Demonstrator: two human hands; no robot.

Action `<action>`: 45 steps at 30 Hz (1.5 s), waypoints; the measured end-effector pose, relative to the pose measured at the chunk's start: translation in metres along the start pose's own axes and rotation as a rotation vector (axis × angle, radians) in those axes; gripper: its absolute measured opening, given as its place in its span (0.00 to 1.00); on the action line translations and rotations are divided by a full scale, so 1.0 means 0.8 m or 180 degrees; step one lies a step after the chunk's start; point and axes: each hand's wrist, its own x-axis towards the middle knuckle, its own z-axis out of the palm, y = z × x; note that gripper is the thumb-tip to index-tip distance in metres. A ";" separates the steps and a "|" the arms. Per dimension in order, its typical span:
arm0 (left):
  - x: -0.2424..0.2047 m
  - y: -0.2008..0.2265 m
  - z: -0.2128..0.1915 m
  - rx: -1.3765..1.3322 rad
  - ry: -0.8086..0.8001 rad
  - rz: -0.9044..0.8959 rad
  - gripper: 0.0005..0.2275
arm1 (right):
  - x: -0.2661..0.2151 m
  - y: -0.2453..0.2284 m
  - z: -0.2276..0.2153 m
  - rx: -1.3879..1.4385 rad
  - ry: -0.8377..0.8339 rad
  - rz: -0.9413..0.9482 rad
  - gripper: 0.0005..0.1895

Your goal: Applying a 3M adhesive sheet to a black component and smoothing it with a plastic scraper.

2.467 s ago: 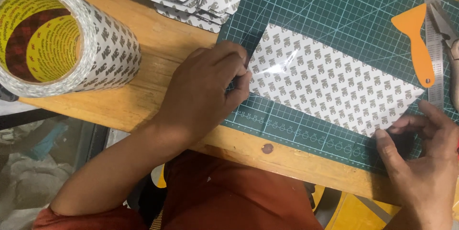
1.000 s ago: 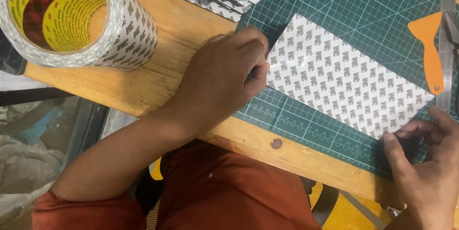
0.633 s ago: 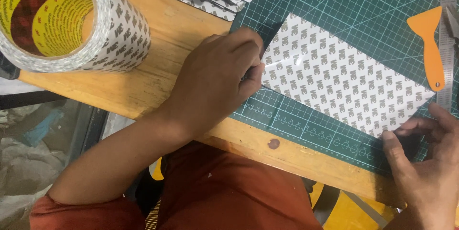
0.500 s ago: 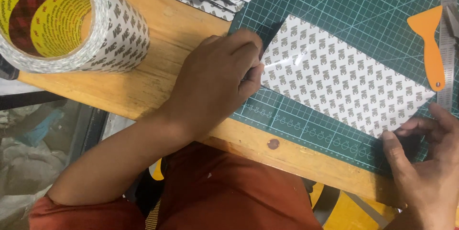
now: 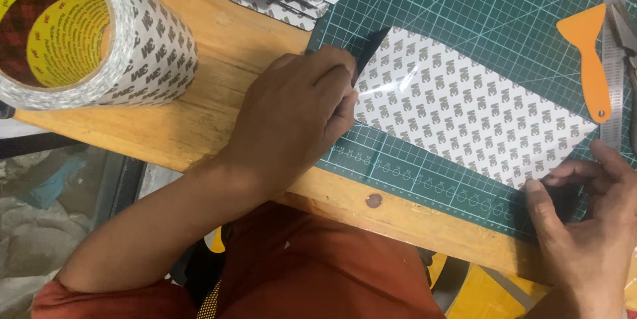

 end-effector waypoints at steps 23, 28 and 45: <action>-0.003 0.005 0.016 0.0472 0.0213 0.0110 0.10 | 0.001 -0.006 -0.003 -0.0048 -0.0033 -0.0077 0.36; -0.004 0.004 0.018 0.0497 0.0112 0.0133 0.08 | -0.002 -0.011 -0.002 -0.0025 0.0044 0.0036 0.32; -0.008 0.002 0.021 0.0499 0.0064 0.0102 0.12 | -0.014 0.009 -0.003 -0.0978 0.0036 -0.0282 0.12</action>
